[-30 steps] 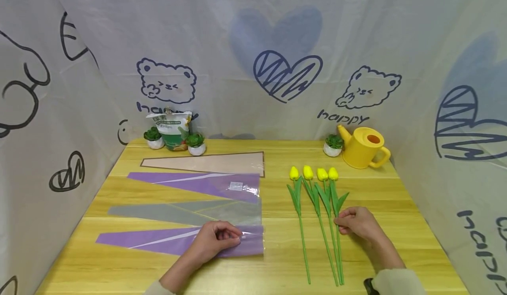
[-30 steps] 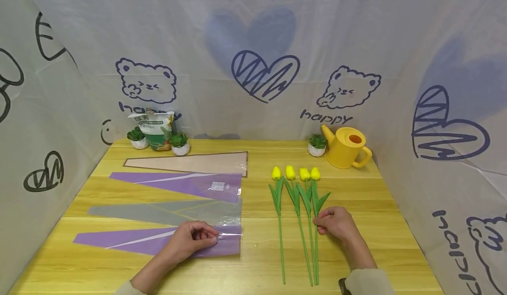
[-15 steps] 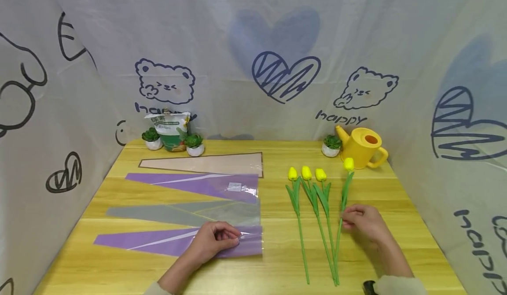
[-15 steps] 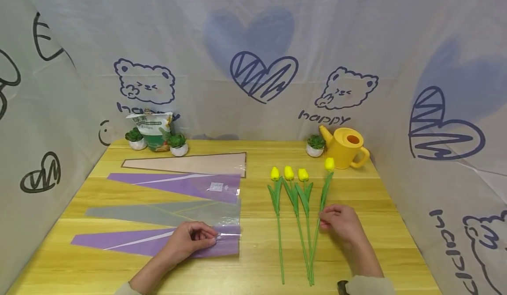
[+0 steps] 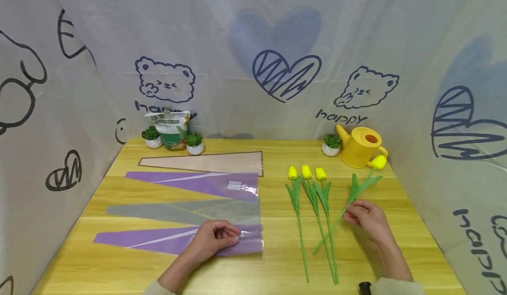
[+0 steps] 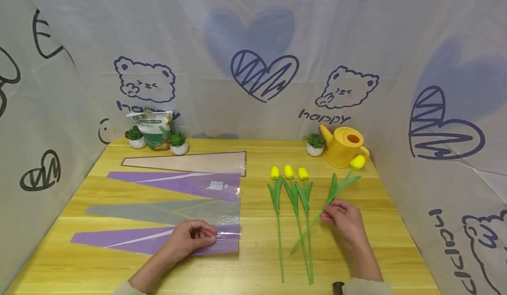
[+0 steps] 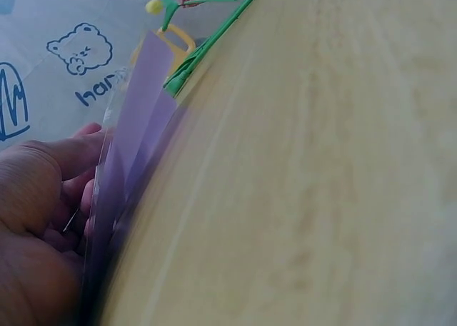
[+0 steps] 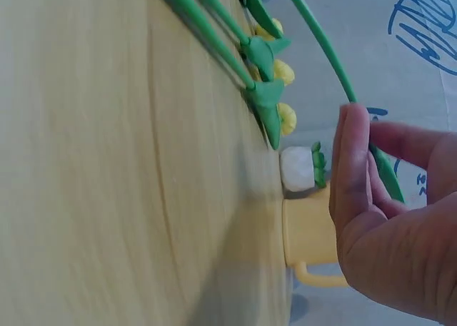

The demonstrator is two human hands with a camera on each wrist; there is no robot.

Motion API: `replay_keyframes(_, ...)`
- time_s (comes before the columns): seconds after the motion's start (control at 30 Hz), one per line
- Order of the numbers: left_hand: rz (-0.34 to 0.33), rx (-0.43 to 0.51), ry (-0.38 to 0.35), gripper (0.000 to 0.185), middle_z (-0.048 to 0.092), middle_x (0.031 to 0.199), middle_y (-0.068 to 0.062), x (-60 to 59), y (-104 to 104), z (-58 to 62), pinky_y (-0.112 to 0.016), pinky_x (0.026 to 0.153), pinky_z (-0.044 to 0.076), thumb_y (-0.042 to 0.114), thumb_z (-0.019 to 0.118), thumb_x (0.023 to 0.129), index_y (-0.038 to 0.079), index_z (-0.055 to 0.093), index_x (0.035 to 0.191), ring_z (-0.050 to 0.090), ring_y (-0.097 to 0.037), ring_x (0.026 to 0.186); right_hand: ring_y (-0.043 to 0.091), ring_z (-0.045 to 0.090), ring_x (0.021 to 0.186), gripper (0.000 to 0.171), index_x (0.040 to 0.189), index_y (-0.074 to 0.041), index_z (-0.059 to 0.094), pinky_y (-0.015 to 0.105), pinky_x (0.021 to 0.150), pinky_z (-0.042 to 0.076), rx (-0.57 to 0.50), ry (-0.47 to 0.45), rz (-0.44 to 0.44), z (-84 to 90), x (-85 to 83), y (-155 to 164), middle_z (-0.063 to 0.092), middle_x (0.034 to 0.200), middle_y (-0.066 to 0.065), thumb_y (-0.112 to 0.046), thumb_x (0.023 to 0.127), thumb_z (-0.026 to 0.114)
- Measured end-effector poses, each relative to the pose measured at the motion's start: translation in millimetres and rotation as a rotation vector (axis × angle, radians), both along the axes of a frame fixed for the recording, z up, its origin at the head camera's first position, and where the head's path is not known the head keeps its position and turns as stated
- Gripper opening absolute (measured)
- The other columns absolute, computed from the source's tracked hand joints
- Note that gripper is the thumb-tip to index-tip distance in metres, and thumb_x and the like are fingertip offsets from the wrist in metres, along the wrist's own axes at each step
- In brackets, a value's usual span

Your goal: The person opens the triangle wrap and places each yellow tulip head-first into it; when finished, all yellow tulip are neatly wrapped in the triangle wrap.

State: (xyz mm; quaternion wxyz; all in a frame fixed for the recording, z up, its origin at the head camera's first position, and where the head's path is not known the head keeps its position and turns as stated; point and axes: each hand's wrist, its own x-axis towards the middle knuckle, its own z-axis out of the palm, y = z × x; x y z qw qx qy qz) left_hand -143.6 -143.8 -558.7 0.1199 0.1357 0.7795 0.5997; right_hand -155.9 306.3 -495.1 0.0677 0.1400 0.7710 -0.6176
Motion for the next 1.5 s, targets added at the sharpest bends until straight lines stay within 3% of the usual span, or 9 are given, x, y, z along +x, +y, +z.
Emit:
replay_keyframes(0.27,0.011,0.004,-0.021,0.019,0.075,0.085,-0.011,0.1,3,2.1,-0.018,0.058,0.043,0.014,0.087,0.082,0.008,0.080,0.099,0.055,-0.004,0.063,0.006,0.074,0.082,0.030,0.125,0.010,0.051,0.025,0.085,0.060,-0.114,0.022,-0.098,0.4,6.0,-14,0.075,0.085,-0.006,-0.011,0.106,0.059)
replay_keyframes(0.63,0.011,0.047,-0.033,0.021,0.076,0.086,-0.011,0.4,0,1.3,-0.016,0.056,0.040,0.013,0.087,0.081,0.006,0.080,0.099,0.053,-0.003,0.062,0.013,0.077,0.092,0.032,0.127,0.011,0.051,0.028,0.091,0.059,-0.222,0.019,-0.118,2.1,32.5,-55,0.079,0.093,0.000,-0.009,0.104,0.061)
replay_keyframes(0.93,0.024,0.045,-0.038,0.022,0.076,0.086,-0.010,2.0,0,1.3,-0.017,0.057,0.042,0.012,0.088,0.080,0.005,0.080,0.099,0.054,-0.004,0.064,0.015,0.077,0.087,0.028,0.124,0.013,0.054,0.028,0.087,0.061,-0.298,0.022,-0.165,-2.3,37.3,-88,0.079,0.090,0.004,-0.001,0.101,0.062)
replay_keyframes(1.17,0.023,0.058,-0.030,0.021,0.076,0.086,-0.012,1.1,1,1.9,-0.017,0.057,0.042,0.012,0.088,0.080,0.005,0.080,0.099,0.055,-0.004,0.064,0.017,0.077,0.087,0.027,0.123,0.013,0.056,0.033,0.088,0.061,-0.305,0.037,-0.163,-7.2,40.6,-107,0.079,0.093,0.008,0.000,0.100,0.063)
replay_keyframes(1.5,0.019,0.075,-0.029,0.021,0.076,0.084,-0.006,2.0,2,3.2,-0.017,0.056,0.042,0.011,0.087,0.081,0.003,0.079,0.099,0.055,-0.003,0.063,0.017,0.075,0.081,0.025,0.119,0.014,0.059,0.031,0.079,0.063,-0.314,0.048,-0.156,-19.0,46.1,-130,0.074,0.096,0.013,0.000,0.099,0.066)
